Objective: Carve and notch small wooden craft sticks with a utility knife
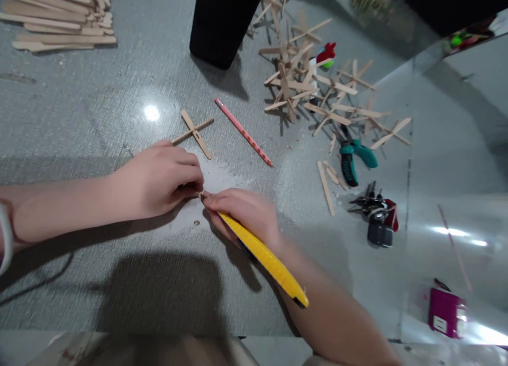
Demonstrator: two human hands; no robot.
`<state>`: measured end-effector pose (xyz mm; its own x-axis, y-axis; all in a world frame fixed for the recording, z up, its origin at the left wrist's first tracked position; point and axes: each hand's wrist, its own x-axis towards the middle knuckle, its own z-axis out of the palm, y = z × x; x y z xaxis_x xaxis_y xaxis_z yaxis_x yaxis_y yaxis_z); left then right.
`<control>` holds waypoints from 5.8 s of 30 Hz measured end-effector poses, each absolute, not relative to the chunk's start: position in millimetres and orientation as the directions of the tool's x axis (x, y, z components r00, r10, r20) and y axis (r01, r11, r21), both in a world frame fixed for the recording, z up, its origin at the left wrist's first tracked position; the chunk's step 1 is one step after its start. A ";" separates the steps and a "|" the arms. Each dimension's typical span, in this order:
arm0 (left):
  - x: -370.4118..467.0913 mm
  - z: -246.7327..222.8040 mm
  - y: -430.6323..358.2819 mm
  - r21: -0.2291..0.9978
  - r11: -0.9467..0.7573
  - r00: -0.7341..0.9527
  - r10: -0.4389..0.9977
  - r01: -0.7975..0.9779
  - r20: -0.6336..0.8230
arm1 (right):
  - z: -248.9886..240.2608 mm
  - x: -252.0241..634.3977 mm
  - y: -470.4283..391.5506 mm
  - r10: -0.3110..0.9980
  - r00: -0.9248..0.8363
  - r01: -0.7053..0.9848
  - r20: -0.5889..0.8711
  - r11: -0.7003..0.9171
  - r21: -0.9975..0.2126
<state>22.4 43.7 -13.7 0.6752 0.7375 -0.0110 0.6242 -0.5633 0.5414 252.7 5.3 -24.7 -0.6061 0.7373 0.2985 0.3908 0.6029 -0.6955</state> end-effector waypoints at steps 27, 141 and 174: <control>26.8 -10.6 43.4 0.506 -0.581 0.689 0.724 0.638 -0.036 | -9.3 249.1 6.2 0.620 -0.744 0.465 0.251 0.749 -0.471; 22.8 -14.5 46.5 0.603 -0.514 0.673 0.737 0.610 -0.053 | -25.1 265.0 9.9 0.683 -0.681 0.359 0.265 0.627 -0.691; 24.9 -8.9 48.2 0.574 -0.518 0.669 0.740 0.635 -0.073 | -4.9 258.7 14.9 0.490 -0.834 0.364 0.253 0.834 -0.415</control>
<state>24.9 48.2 -8.9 0.6692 0.7395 -0.0731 0.6348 -0.5177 0.5736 258.7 14.9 -4.9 -0.8345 0.4897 0.2526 0.3636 0.8338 -0.4153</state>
